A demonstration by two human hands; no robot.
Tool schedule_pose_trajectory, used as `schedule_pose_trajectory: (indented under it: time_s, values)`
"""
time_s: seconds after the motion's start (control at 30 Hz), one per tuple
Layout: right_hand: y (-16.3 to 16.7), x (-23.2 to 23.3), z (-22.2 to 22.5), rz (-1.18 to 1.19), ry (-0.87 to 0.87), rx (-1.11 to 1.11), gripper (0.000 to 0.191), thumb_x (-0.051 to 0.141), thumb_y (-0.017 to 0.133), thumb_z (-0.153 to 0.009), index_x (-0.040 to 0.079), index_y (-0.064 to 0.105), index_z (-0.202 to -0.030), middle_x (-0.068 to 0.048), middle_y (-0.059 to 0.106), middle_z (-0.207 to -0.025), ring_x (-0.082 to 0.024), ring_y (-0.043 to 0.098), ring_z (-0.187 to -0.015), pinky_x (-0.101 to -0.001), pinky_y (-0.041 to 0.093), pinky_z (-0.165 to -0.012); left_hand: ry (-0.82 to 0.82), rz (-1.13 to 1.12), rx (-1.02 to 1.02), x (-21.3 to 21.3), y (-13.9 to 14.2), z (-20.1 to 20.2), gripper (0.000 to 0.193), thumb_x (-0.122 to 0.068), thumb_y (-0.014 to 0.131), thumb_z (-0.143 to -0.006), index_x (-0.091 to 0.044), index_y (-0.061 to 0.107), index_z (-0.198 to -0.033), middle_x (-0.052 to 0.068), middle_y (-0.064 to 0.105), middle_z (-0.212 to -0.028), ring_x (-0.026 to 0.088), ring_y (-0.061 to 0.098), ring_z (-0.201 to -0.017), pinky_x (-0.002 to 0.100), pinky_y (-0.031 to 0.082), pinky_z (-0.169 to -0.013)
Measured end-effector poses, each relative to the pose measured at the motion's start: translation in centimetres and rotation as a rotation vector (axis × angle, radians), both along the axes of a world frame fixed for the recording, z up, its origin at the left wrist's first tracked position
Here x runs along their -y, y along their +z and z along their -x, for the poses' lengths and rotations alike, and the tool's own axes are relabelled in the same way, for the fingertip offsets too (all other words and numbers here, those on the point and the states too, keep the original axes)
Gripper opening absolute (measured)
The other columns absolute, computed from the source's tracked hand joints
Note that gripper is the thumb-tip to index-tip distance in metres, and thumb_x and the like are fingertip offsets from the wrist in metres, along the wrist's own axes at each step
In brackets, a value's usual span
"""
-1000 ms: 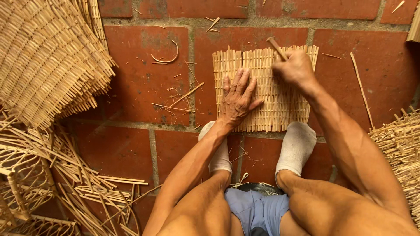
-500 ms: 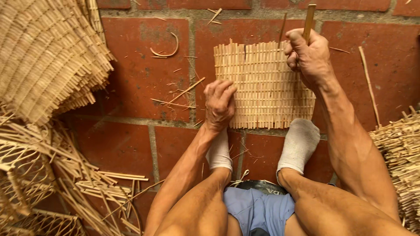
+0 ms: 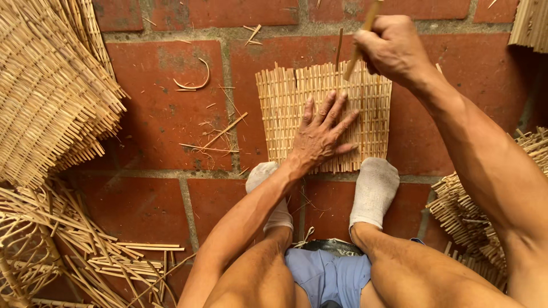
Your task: The person sits on a tiled floor and weaves thin bamboo strips into small square mats. They use a wooden tool to press the strips tightly together, then stack the finished mats to the side.
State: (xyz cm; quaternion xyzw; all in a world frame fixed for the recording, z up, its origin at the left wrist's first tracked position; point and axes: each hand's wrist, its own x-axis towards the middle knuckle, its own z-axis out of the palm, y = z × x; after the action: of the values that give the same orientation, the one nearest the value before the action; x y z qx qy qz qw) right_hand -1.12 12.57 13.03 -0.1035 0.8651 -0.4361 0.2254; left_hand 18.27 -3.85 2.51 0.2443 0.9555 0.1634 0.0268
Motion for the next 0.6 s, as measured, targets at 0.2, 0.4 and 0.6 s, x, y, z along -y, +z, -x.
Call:
schedule_pose_trajectory:
  time_s: [0.2,0.4,0.6]
  values:
    - [-4.3,3.6,3.6,-0.106,0.185,-0.128,0.016,0.011,0.052,-0.108,0.0,0.059,-0.097,-0.009,0.061,-0.075,-0.014,0.057,-0.056,-0.0259,0.048,-0.039,0.028,0.061,-0.087,0.0,0.7,0.6,0.093,-0.092,0.036,-0.094,-0.033,0.035,-0.166,0.012,0.009,-0.175,0.032,0.003,-0.162,0.06,-0.009,-0.128]
    - [-6.5,2.9,3.6,-0.027,0.187,-0.267,0.008,0.009,0.052,-0.111,0.002,0.052,-0.107,-0.008,0.057,-0.081,-0.013,0.055,-0.062,-0.0272,0.048,-0.042,0.025,0.044,-0.056,0.1,1.2,0.8,0.091,-0.09,0.039,-0.094,-0.033,0.041,-0.164,0.011,0.015,-0.175,0.031,0.007,-0.162,0.058,-0.007,-0.129]
    - [-6.9,3.5,4.1,-0.112,0.269,-0.289,0.01,0.008,0.055,-0.11,0.003,0.054,-0.101,-0.01,0.058,-0.078,-0.018,0.059,-0.064,-0.0297,0.052,-0.048,0.036,0.016,-0.04,0.0,1.4,0.6,0.089,-0.088,0.042,-0.093,-0.032,0.044,-0.162,0.011,0.017,-0.174,0.03,0.009,-0.162,0.058,-0.007,-0.13]
